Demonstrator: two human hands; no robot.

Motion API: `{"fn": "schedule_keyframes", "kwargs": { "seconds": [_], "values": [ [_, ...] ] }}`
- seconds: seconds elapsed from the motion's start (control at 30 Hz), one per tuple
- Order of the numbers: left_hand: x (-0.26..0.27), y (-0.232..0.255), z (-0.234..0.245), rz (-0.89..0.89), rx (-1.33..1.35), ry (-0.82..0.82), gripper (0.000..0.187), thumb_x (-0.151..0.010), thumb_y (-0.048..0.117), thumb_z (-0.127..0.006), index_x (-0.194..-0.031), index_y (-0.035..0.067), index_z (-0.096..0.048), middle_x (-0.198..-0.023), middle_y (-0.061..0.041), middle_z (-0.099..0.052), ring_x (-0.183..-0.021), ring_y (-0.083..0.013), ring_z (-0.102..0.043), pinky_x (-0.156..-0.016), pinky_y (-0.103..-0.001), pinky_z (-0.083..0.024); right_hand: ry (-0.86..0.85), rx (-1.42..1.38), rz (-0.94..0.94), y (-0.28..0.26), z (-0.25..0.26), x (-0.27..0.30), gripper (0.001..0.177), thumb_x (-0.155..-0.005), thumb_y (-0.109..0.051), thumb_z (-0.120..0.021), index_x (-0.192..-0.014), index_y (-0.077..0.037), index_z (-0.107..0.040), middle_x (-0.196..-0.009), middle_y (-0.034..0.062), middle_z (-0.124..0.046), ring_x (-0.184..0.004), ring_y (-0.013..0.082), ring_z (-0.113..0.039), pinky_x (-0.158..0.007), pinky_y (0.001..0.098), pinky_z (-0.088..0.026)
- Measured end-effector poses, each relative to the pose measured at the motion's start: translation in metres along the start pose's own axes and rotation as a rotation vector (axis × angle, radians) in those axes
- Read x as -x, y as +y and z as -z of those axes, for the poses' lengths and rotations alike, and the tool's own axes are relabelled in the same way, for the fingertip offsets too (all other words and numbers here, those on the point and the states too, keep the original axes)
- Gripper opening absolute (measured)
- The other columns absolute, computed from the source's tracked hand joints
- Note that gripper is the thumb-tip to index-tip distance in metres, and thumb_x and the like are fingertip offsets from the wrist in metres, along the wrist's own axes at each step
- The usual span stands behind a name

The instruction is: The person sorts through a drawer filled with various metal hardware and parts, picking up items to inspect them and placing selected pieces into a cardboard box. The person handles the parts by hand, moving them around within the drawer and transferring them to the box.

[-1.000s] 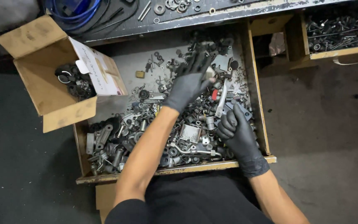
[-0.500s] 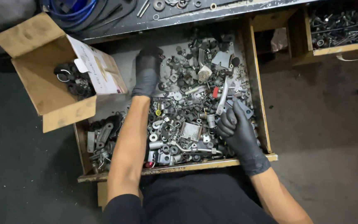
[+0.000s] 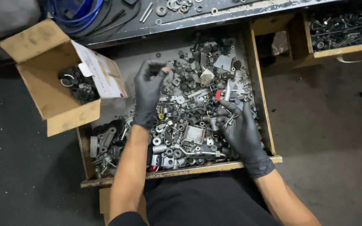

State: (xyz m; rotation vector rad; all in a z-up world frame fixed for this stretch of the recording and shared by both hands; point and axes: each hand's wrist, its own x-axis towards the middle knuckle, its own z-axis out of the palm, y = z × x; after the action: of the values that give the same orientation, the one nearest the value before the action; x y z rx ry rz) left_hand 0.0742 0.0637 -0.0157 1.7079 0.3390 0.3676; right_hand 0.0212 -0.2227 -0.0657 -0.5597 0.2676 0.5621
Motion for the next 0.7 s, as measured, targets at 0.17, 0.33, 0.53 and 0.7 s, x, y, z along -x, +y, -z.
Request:
{"fn": "schedule_keyframes", "kwargs": {
  "seconds": [0.17,0.33,0.53,0.7],
  "values": [
    [0.02,0.014,0.001,-0.198,0.032,0.001,0.023,-0.089,0.018,-0.085,-0.109,0.011,-0.074,-0.091,-0.005,-0.073,-0.085,-0.0138,-0.065,-0.085,-0.031,-0.054,0.077,0.037,0.01,0.002,-0.003,0.004,0.071,-0.105,-0.056,-0.048,-0.139,0.006,-0.054,-0.102,0.0179,-0.07,-0.089,0.0241,-0.074,-0.082,0.0325,-0.062],
    [0.025,0.017,0.004,-0.441,-0.099,-0.016,0.024,-0.09,0.015,-0.083,-0.112,0.01,-0.078,-0.087,-0.005,-0.068,-0.081,-0.0191,-0.066,-0.082,-0.031,-0.055,0.044,0.055,0.014,0.006,0.01,0.002,0.063,-0.108,-0.053,-0.046,-0.136,0.003,-0.057,-0.097,0.0157,-0.068,-0.079,0.0234,-0.071,-0.073,0.0325,-0.059],
    [0.042,0.05,-0.005,-0.332,-0.019,-0.055,0.024,-0.085,0.019,-0.088,-0.105,0.011,-0.077,-0.081,-0.005,-0.068,-0.076,-0.0152,-0.065,-0.079,-0.031,-0.055,-0.011,-0.083,0.031,-0.012,-0.037,0.017,0.087,-0.099,-0.065,-0.045,-0.148,0.006,-0.048,-0.124,0.0239,-0.066,-0.109,0.0301,-0.07,-0.092,0.0384,-0.059],
    [0.079,0.062,-0.029,0.104,0.299,-0.235,0.027,-0.086,0.013,-0.085,-0.109,0.009,-0.072,-0.089,-0.005,-0.074,-0.083,-0.0103,-0.067,-0.082,-0.03,-0.056,0.089,-0.079,0.055,-0.025,-0.082,0.028,0.111,-0.079,-0.081,-0.043,-0.154,0.001,-0.042,-0.148,0.0203,-0.054,-0.137,0.0301,-0.054,-0.115,0.0396,-0.045]
  ]
}}
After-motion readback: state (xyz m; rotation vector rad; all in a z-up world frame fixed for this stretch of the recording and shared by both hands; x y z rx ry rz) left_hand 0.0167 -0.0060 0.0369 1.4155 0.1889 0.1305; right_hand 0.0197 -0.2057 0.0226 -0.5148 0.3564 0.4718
